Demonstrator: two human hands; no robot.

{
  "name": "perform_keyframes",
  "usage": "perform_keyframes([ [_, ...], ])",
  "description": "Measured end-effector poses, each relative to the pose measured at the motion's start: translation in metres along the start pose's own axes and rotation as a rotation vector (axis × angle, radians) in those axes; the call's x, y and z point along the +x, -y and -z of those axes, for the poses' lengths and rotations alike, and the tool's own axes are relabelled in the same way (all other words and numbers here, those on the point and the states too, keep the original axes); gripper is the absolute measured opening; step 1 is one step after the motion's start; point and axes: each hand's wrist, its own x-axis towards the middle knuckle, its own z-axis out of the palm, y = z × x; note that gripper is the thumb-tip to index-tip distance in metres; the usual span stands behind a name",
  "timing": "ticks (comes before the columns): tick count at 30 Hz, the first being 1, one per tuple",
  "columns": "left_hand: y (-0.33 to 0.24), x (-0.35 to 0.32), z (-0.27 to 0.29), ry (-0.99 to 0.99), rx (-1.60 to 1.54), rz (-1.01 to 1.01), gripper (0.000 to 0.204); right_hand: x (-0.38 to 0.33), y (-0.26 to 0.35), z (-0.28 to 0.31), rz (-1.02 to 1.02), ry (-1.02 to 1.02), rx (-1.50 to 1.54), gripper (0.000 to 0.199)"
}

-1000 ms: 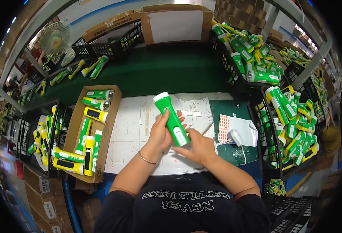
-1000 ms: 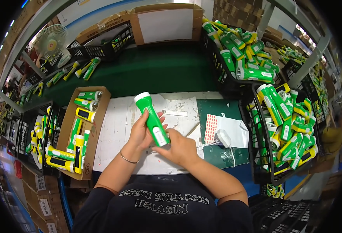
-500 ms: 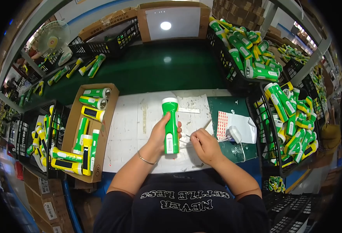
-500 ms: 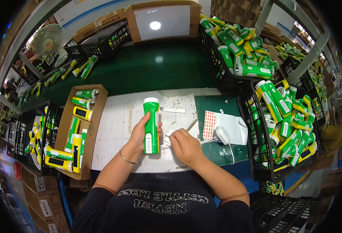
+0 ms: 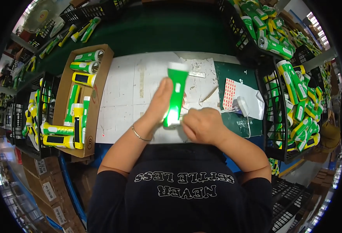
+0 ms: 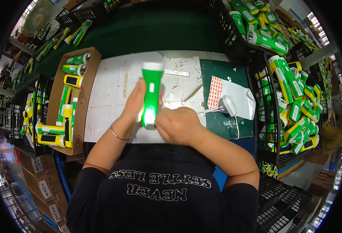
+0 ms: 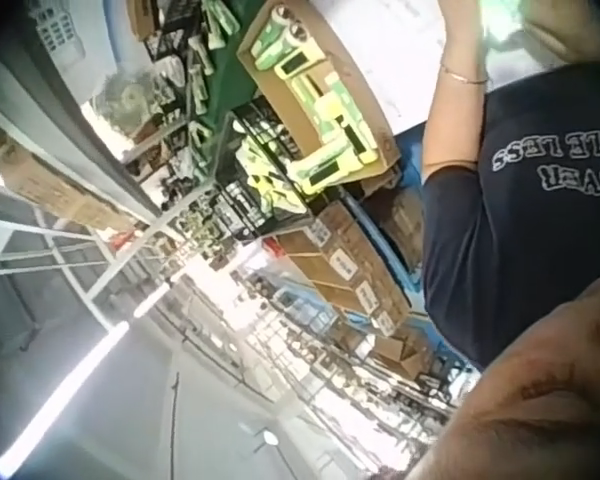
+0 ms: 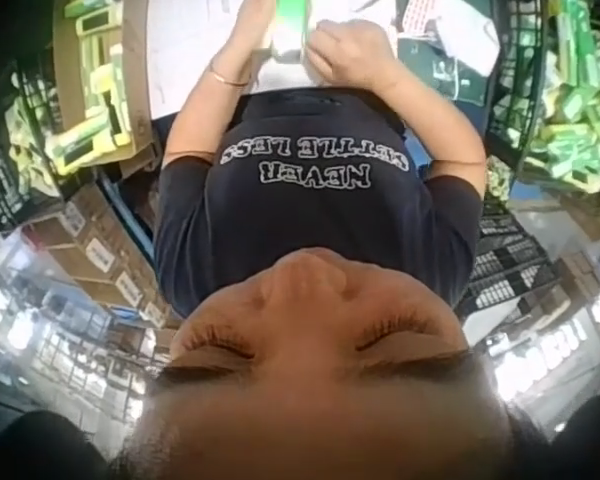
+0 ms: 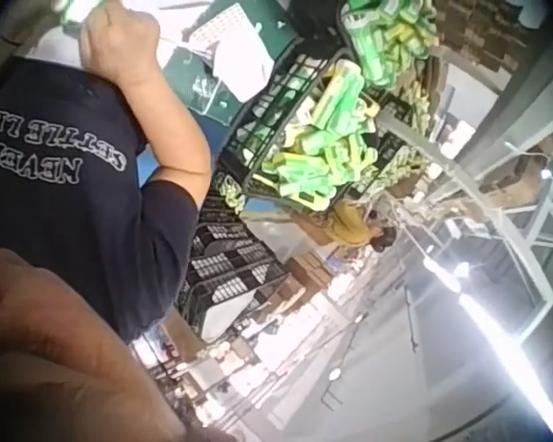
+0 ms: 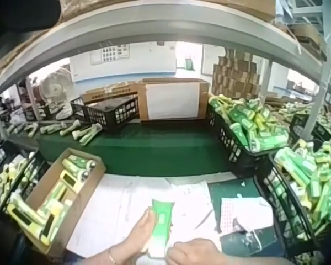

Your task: Apply adhesive labels to flashlights and sort them into crates on an assembly line.

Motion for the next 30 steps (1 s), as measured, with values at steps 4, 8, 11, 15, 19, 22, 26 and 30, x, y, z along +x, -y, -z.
perform_keyframes([
  [4,-0.017,0.002,0.01,-0.11,-0.082,0.057,0.054,-0.021,0.025,-0.006,0.16,0.117,0.267,0.023],
  [8,-0.015,-0.003,-0.003,-0.019,-0.13,0.008,0.043,-0.004,0.017,-0.016,-0.279,-0.138,0.292,0.023],
  [11,-0.01,-0.006,-0.01,-0.017,-0.019,-0.011,0.029,0.01,-0.003,-0.025,-0.676,-0.106,0.637,0.04],
  [15,-0.017,-0.012,-0.004,-0.031,0.16,0.025,0.032,-0.001,-0.027,-0.015,-0.542,-0.187,0.613,0.035],
  [19,-0.025,-0.019,-0.003,0.029,0.243,0.101,0.036,0.009,-0.055,0.004,-0.805,-0.127,0.869,0.022],
  [22,-0.038,-0.029,-0.01,0.019,0.832,-0.162,0.045,0.025,-0.055,0.024,-0.712,0.09,0.787,0.046],
  [26,-0.053,-0.036,-0.005,0.074,1.369,-0.336,0.043,0.019,-0.065,0.025,-0.615,0.237,0.836,0.063],
  [30,-0.072,-0.053,0.025,0.036,1.519,-0.193,0.039,0.011,-0.068,0.036,-0.645,0.173,1.045,0.069],
])
